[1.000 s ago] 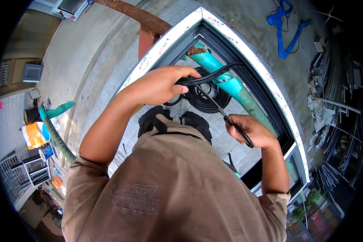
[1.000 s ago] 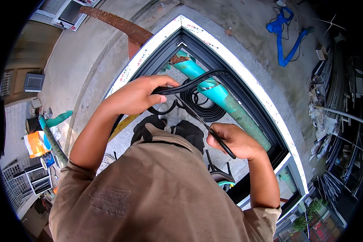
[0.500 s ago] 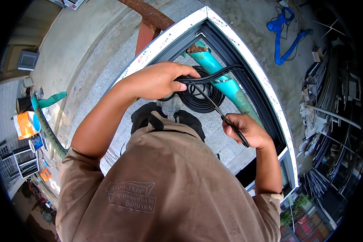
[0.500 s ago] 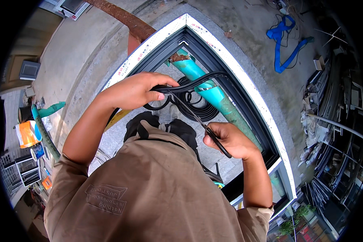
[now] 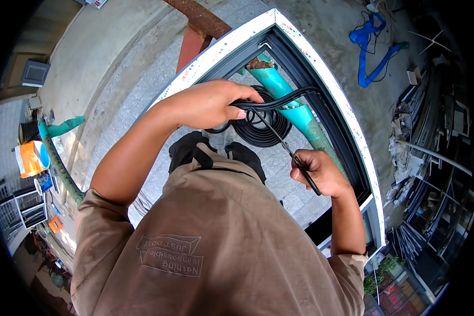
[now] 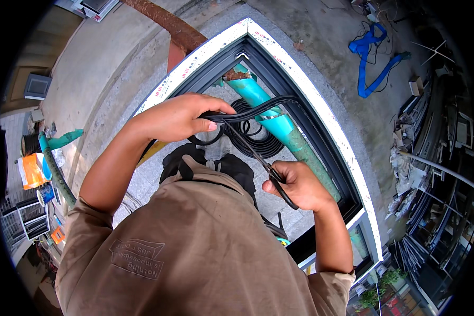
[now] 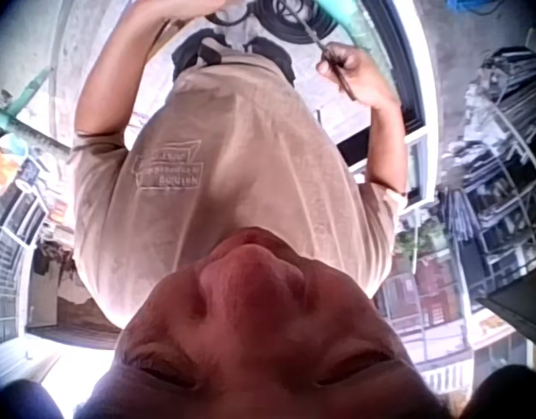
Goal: The person installs a rubber seal into a metal window frame by pressing the strip into the frame groove with their hands and cutting the seal using scissors.
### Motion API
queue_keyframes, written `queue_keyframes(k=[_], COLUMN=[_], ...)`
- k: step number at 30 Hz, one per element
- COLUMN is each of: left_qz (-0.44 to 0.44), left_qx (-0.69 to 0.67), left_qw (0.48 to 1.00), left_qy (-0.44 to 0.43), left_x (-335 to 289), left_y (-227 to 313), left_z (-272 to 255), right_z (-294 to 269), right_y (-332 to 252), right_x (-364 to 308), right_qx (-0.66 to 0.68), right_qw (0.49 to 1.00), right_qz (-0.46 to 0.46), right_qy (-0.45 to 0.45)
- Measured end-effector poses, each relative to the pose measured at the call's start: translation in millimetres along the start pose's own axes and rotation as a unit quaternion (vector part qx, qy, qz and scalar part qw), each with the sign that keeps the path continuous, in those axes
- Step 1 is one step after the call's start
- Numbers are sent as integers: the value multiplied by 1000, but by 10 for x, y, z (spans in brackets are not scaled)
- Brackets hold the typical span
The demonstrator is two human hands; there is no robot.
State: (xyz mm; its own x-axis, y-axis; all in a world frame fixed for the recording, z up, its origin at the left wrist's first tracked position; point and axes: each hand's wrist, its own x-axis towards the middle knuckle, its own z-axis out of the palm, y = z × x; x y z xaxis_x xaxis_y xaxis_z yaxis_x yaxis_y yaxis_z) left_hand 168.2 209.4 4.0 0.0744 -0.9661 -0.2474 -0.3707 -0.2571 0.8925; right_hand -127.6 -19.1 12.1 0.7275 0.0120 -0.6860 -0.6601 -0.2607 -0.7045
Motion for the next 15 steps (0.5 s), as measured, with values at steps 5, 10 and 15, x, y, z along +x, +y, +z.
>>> queue_keyframes(k=[5,10,15], left_qz=[9,15,14], left_qx=[-2,-22,-53], left_qw=[1000,1000,998], left_qy=[0,-15,-28], left_x=[4,12,8], left_y=[-19,3,-8], left_z=[-1,-21,-30], right_z=[23,73,67], right_y=[-64,-27,-15], right_x=[-9,-26,-34], right_qx=[-10,-23,1], right_qw=[1000,999,1000], right_qz=[-12,-28,2], right_qy=[9,16,19])
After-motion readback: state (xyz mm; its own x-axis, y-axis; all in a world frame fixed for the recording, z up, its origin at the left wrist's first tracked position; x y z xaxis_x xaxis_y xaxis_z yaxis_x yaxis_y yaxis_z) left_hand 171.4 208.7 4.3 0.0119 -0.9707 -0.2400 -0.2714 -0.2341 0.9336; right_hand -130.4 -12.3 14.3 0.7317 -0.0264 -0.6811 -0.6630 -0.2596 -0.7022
